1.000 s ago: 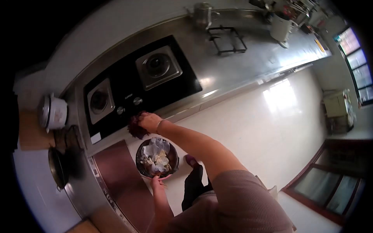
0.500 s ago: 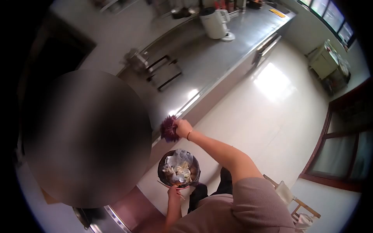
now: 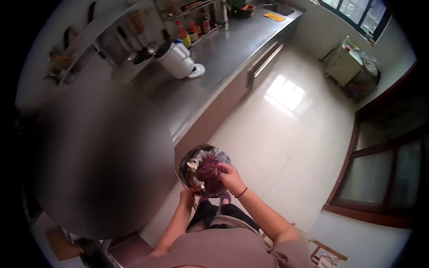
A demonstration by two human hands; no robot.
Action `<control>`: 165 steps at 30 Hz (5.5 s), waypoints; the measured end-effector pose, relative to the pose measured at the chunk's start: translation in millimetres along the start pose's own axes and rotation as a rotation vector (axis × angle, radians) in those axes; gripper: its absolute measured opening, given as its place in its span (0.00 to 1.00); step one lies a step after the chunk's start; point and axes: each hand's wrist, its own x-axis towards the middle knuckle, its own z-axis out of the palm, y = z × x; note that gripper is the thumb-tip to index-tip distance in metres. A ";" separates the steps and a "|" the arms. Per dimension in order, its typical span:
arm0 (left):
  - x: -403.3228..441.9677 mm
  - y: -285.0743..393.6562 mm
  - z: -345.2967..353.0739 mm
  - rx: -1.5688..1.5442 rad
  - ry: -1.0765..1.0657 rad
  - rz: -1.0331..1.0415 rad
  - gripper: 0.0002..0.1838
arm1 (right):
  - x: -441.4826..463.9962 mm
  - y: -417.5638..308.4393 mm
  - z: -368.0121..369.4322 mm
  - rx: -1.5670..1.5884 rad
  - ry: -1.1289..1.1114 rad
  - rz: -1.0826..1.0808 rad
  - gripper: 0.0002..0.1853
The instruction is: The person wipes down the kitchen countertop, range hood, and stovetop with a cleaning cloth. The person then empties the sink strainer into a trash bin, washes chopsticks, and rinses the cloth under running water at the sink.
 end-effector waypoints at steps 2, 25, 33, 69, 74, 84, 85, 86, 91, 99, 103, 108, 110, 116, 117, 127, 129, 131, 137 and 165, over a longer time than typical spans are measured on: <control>0.5 29.4 43.0 0.090 -0.071 -0.012 0.03 | -6.6 -42.7 -25.9 0.011 0.088 -0.048 0.18; 76.7 246.5 642.9 0.505 -0.465 0.216 0.07 | 52.0 -203.7 -499.5 0.441 0.989 -0.149 0.14; 62.7 323.8 835.1 0.414 -0.494 0.091 0.08 | 196.0 -316.4 -633.7 0.521 0.736 -0.039 0.13; 306.3 620.0 1649.5 0.477 -0.596 0.068 0.13 | 874.6 -635.4 -1330.7 0.800 0.814 0.435 0.12; 358.9 639.3 1687.1 0.355 -0.452 -0.055 0.10 | 1018.1 -619.8 -1443.6 0.964 0.802 0.495 0.18; 497.0 618.8 1749.2 0.314 -0.232 -0.231 0.07 | 1232.6 -505.0 -1627.9 1.322 0.636 0.330 0.27; 510.6 616.0 1756.1 0.313 -0.231 -0.245 0.08 | 1243.8 -500.6 -1635.6 1.286 0.714 0.383 0.27; 523.3 613.3 1762.5 0.317 -0.220 -0.253 0.08 | 1253.1 -494.2 -1643.2 1.247 0.787 0.433 0.27; 554.8 605.3 1782.5 0.350 -0.230 -0.266 0.09 | 1278.7 -464.0 -1643.8 1.145 0.891 0.474 0.20; 510.8 640.9 1789.0 0.346 -0.341 -0.233 0.08 | 1206.8 -537.3 -1566.0 0.921 0.605 0.464 0.20; 454.9 679.0 1782.8 0.373 -0.465 -0.115 0.09 | 1171.5 -655.3 -1504.8 0.998 0.491 0.501 0.22; 393.6 728.1 1752.9 0.292 -0.557 0.035 0.11 | 1145.6 -812.3 -1432.1 0.951 0.375 0.330 0.23; 371.0 751.8 1729.6 0.250 -0.547 0.103 0.13 | 1143.4 -870.8 -1398.7 0.908 0.290 0.271 0.24; 342.0 799.0 1647.8 -0.050 -0.390 0.327 0.13 | 1154.0 -997.0 -1306.4 0.778 -0.109 0.127 0.26; 339.1 806.5 1637.9 -0.095 -0.339 0.360 0.13 | 1158.0 -1010.0 -1293.4 0.768 -0.156 0.110 0.26; 319.9 867.8 1580.8 -0.458 -0.077 0.549 0.17 | 1249.9 -1061.5 -1174.2 0.455 -0.409 0.272 0.29; 315.0 880.5 1591.1 -0.527 -0.070 0.551 0.18 | 1282.9 -1061.3 -1160.9 0.329 -0.532 0.230 0.28; 312.1 893.1 1601.2 -0.667 -0.119 0.517 0.21 | 1313.6 -1054.2 -1151.7 0.126 -0.483 0.187 0.24; 313.5 921.9 1629.0 -1.003 -0.280 0.459 0.21 | 1385.2 -1015.0 -1123.3 -0.509 -0.598 0.090 0.12; 441.0 1028.2 1609.3 -1.230 -0.441 0.238 0.16 | 1499.9 -1017.0 -940.5 -1.545 -0.742 -0.971 0.09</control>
